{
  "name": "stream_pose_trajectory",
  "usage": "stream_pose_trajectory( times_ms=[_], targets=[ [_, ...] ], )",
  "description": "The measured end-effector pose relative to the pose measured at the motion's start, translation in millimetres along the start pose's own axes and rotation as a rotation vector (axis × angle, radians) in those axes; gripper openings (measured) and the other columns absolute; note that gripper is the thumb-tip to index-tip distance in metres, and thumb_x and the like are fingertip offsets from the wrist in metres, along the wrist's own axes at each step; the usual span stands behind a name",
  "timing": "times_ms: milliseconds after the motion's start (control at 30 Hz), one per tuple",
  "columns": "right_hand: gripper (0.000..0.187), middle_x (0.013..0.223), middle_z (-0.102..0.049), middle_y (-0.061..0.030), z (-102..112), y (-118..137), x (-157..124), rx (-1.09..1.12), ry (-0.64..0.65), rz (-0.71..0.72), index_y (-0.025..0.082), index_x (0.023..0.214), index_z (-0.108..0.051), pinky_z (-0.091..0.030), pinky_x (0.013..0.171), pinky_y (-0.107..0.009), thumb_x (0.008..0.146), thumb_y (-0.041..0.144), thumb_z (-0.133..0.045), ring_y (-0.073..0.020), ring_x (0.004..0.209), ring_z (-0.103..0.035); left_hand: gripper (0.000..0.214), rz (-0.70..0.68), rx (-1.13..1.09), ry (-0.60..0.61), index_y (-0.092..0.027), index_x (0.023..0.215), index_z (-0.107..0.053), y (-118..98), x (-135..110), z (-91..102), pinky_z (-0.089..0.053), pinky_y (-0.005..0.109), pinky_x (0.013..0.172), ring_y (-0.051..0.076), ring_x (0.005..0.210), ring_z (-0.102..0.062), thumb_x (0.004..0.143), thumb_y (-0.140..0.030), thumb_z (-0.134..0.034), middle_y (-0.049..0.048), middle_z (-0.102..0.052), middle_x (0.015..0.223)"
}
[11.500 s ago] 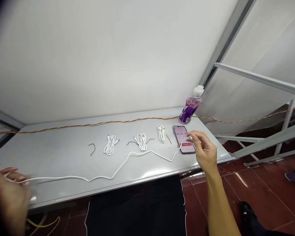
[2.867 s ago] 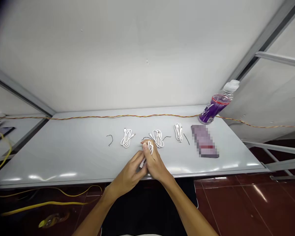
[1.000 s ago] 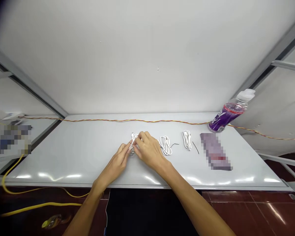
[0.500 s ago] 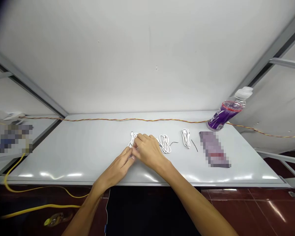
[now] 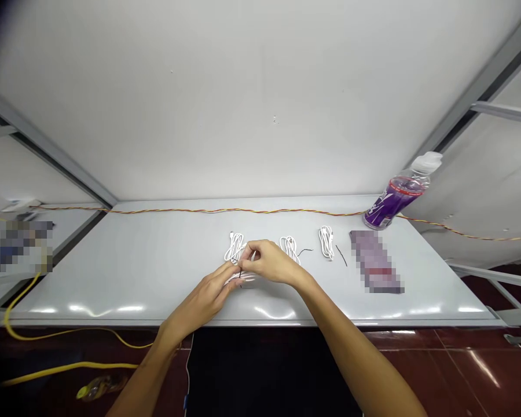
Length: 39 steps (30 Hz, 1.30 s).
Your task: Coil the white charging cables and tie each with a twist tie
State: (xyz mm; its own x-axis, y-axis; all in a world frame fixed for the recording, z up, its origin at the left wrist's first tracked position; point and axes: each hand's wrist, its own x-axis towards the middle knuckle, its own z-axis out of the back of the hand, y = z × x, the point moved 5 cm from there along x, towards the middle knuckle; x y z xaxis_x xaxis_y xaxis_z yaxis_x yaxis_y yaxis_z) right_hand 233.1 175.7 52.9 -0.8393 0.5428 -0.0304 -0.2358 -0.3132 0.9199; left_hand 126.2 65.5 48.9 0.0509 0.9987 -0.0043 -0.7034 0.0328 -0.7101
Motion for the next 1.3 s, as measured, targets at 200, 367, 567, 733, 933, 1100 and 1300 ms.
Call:
stream_pose_trajectory(
  times_ms=[200,367,567,733,933,1100,1300],
  targets=[
    [0.014,0.082,-0.063,-0.0004,4.3,-4.1,-5.6,0.297,0.118,0.034,0.021,0.094,-0.066,-0.046,0.055,-0.023,0.085,0.030,-0.064,-0.0120,0.066,-0.053,0.031,-0.051,-0.116,0.024,-0.025,0.119,-0.059,0.3,0.1,-0.1,-0.045,0.032,0.084,0.020,0.092,-0.057,0.100,-0.036,-0.036,0.0057,-0.062,0.103],
    [0.022,0.113,-0.064,-0.0057,5.3,-4.9,-14.8,0.395,0.152,0.113,0.022,0.097,-0.073,-0.052,0.065,-0.027,0.091,0.038,-0.060,-0.0160,0.088,-0.061,0.034,-0.038,-0.353,0.062,-0.021,0.113,-0.065,1.2,4.4,-1.9,-0.046,0.033,0.090,0.022,0.099,-0.058,0.099,-0.040,-0.040,0.0076,-0.064,0.106],
    [0.025,0.112,-0.066,-0.0080,-2.1,-15.9,-23.9,0.518,0.071,0.152,0.021,0.106,-0.072,-0.055,0.063,-0.027,0.091,0.038,-0.060,-0.0184,0.091,-0.064,0.038,0.026,-0.495,0.096,-0.017,0.109,-0.063,8.4,6.7,-2.8,-0.045,0.028,0.076,0.018,0.082,-0.053,0.098,-0.046,-0.041,0.0053,-0.060,0.090],
    [0.028,0.098,-0.065,-0.0062,-10.0,-20.0,-25.5,0.508,-0.006,0.119,0.021,0.105,-0.070,-0.052,0.051,-0.023,0.085,0.040,-0.068,-0.0170,0.080,-0.065,0.038,0.038,-0.569,0.113,-0.016,0.098,-0.060,15.7,5.9,-5.6,-0.036,0.025,0.061,0.012,0.065,-0.038,0.097,-0.049,-0.041,0.0006,-0.046,0.076],
    [0.021,0.090,-0.065,-0.0044,-8.2,-14.0,-30.1,0.307,-0.190,0.170,0.021,0.096,-0.071,-0.047,0.048,-0.023,0.092,0.037,-0.059,-0.0134,0.066,-0.063,0.037,0.064,-0.654,0.105,-0.017,0.096,-0.056,18.5,6.1,-5.7,-0.034,0.025,0.061,0.011,0.064,-0.034,0.095,-0.051,-0.043,0.0000,-0.043,0.079],
    [0.016,0.086,-0.067,-0.0030,-10.2,-4.1,-41.6,-0.055,-0.314,0.291,0.023,0.094,-0.069,-0.046,0.056,-0.025,0.095,0.027,-0.053,-0.0140,0.072,-0.061,0.033,0.056,-0.756,0.068,-0.018,0.098,-0.054,20.0,8.6,-11.0,-0.031,0.025,0.059,0.009,0.060,-0.029,0.096,-0.049,-0.043,-0.0014,-0.039,0.078],
    [0.022,0.092,-0.068,-0.0025,-14.5,0.1,-49.9,-0.317,-0.326,0.320,0.025,0.104,-0.067,-0.045,0.059,-0.025,0.098,0.022,-0.047,-0.0127,0.068,-0.059,0.030,0.078,-0.852,-0.005,-0.020,0.105,-0.049,27.2,10.6,-22.5,-0.031,0.024,0.058,0.009,0.059,-0.029,0.096,-0.049,-0.045,-0.0032,-0.039,0.076]
  ],
)
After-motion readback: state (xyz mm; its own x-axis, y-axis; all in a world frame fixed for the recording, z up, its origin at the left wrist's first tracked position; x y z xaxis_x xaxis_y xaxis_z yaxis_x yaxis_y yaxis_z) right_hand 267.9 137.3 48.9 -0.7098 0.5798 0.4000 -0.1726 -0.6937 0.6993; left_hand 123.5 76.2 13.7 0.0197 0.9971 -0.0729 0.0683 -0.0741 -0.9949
